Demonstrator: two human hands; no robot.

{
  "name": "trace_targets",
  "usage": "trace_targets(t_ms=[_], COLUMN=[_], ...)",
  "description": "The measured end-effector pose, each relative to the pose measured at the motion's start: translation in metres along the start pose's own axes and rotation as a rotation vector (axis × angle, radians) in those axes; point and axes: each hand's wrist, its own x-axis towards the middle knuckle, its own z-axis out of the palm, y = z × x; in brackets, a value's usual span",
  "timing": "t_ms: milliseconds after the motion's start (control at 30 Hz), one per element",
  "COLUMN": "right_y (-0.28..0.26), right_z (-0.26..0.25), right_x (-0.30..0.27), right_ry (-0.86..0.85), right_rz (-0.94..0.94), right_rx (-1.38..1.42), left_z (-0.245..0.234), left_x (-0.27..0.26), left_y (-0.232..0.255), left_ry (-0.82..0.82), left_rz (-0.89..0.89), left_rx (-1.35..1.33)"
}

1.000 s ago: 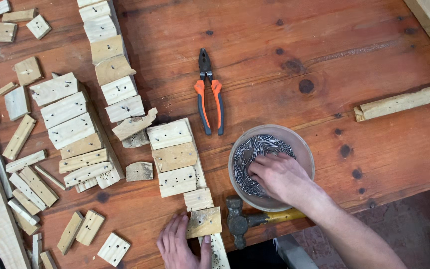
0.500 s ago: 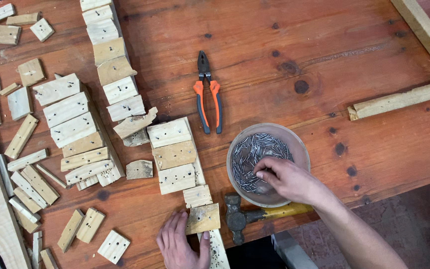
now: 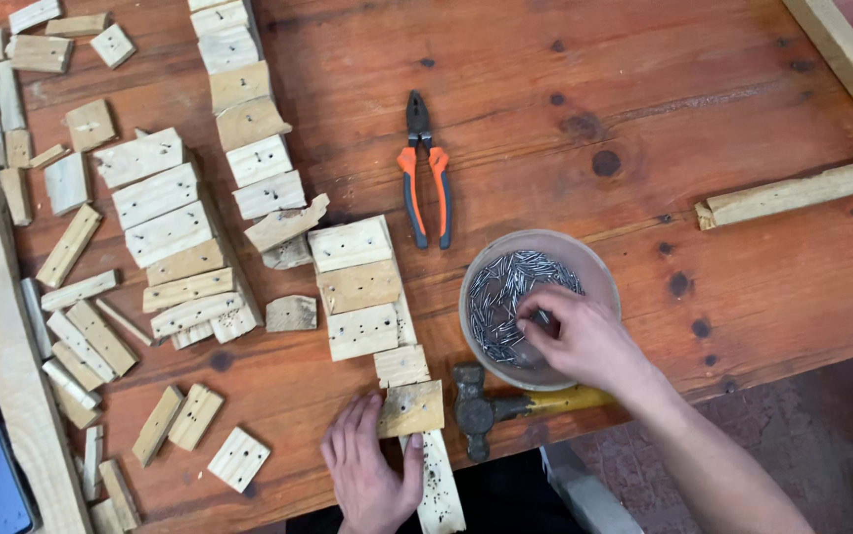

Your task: The person repeatedly picks small wooden blocks and nails from a container, places nails into pre-drilled holes, and hammers them in. The person works on a wooden table with many small blocks and a bowl of nails nearby.

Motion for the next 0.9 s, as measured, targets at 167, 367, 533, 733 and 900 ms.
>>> trace_targets(t_ms=[167, 367, 533, 733, 900], right_y=[-0.016, -0.052, -0.088, -0.108, -0.124], right_z=[0.007, 0.022, 0.039, 0.054, 0.05], right_x=[-0.009, -0.025, -0.031, -0.038, -0.04], right_ry=[0.098, 0.059, 0.05, -0.21, -0.271], right_rz=[-0.029, -0.436, -0.508, -0.478, -0.375], right_rx=[0.006, 0.068, -0.089, -0.227, -0.14], left_z=[-0.005, -0.011, -0.028, -0.043, -0.052], left_x=[0.003, 0.001, 0.016, 0.03, 0.031], left_y=[-0.001, -0.007, -0.006, 0.002, -0.004], left_ry=[-0.007, -0.012, 0.117, -0.04, -0.091], left_rz=[0.02, 0.016, 0.094, 0.264, 0.25], left_rx=[-0.038, -0.166, -0.301, -0.521, -0.577])
